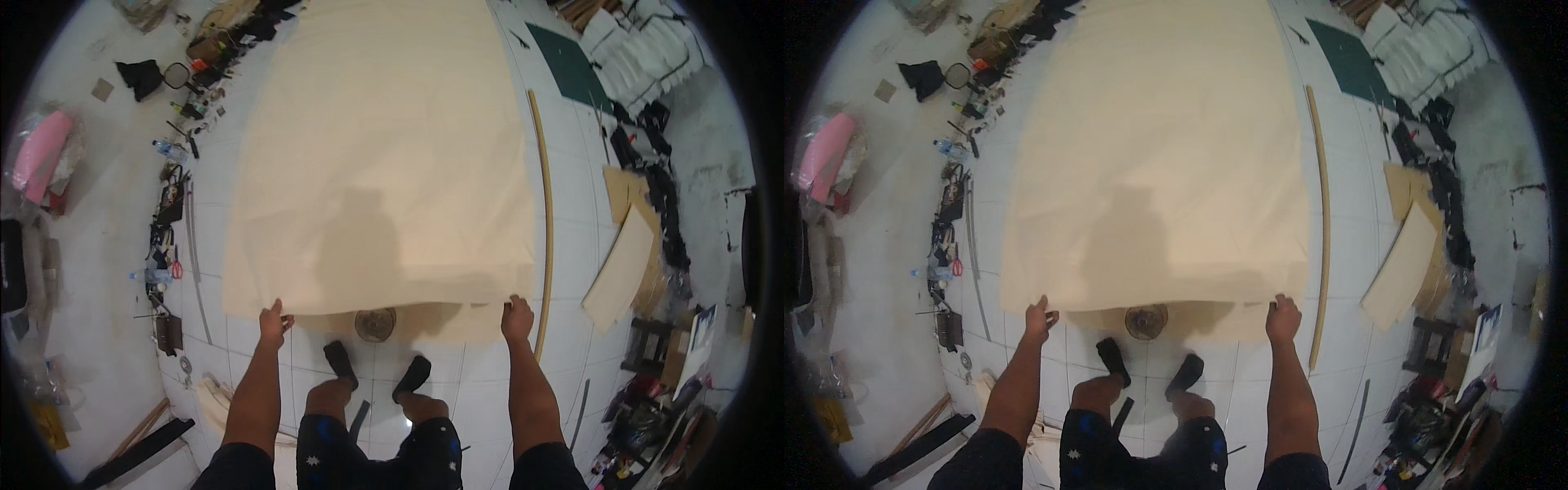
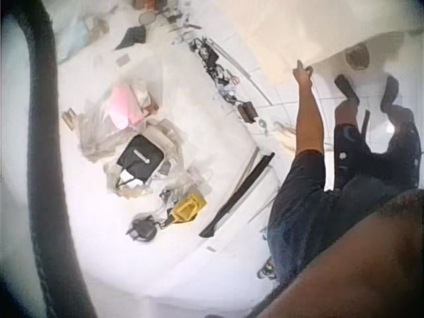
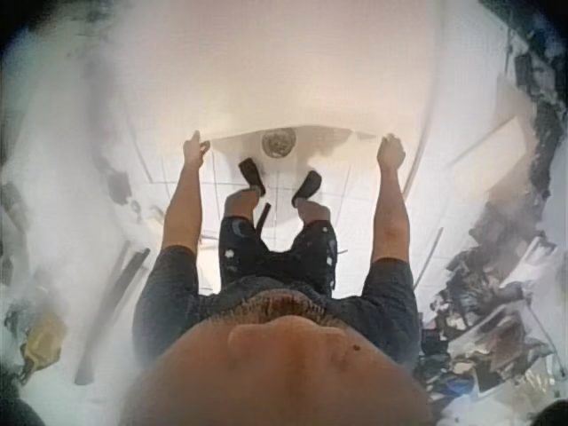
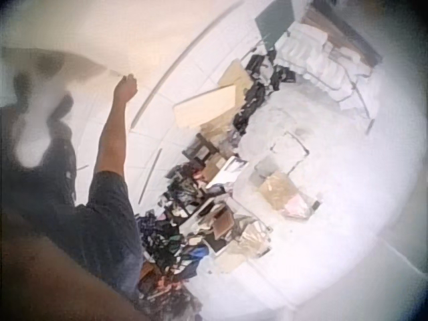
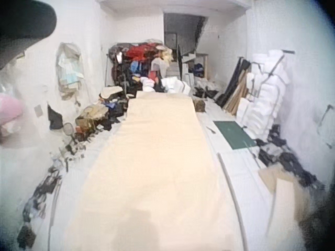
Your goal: The person measures a large piece of light-colored fabric using a long wooden stick, then cuts the fabric with scissors. The person repeats the measuring and cutting process on another section of the fabric.
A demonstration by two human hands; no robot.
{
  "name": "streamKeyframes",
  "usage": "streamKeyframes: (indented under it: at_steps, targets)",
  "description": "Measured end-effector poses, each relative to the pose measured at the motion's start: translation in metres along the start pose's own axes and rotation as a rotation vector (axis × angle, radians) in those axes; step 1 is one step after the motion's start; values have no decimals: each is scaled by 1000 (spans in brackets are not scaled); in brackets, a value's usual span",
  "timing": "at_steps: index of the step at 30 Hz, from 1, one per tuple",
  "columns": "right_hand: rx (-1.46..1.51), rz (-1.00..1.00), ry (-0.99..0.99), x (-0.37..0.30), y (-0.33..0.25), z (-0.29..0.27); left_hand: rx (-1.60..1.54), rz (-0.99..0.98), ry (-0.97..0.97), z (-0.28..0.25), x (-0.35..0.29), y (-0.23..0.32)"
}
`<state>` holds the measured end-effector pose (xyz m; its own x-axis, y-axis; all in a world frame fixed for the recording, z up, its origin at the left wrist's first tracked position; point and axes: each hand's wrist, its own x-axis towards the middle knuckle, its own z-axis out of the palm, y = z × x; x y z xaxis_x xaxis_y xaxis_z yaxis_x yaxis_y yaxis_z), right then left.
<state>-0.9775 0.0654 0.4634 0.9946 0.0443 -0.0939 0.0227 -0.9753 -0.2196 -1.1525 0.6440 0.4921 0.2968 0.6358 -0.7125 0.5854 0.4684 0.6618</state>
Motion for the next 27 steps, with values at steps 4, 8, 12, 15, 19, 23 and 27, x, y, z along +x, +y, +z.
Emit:
streamKeyframes:
  at_steps: [4, 8, 12, 15, 19, 23, 27]
  targets:
    - [45, 5, 21, 2, 1, 70, 26, -1, -35, 10, 49, -59]
    - [177, -170, 191, -12, 42, 149, 51, 19, -138, 6, 107, -143]
    - [153, -17, -5, -45, 69, 218, 108, 71, -329, -4, 164, -206]
    - [354, 48, 12, -69, 90, 263, -113, 59, -428, -7, 202, -246]
    - [415, 51, 165, -83, 103, 313, -398, 112, -420, -36, 283, -277]
    - [203, 79, 23, -96, 110, 325, -658, 184, -396, -65, 331, -265]
    - [77, 134, 117, -70, 122, 318, -658, 405, -95, -85, 385, -246]
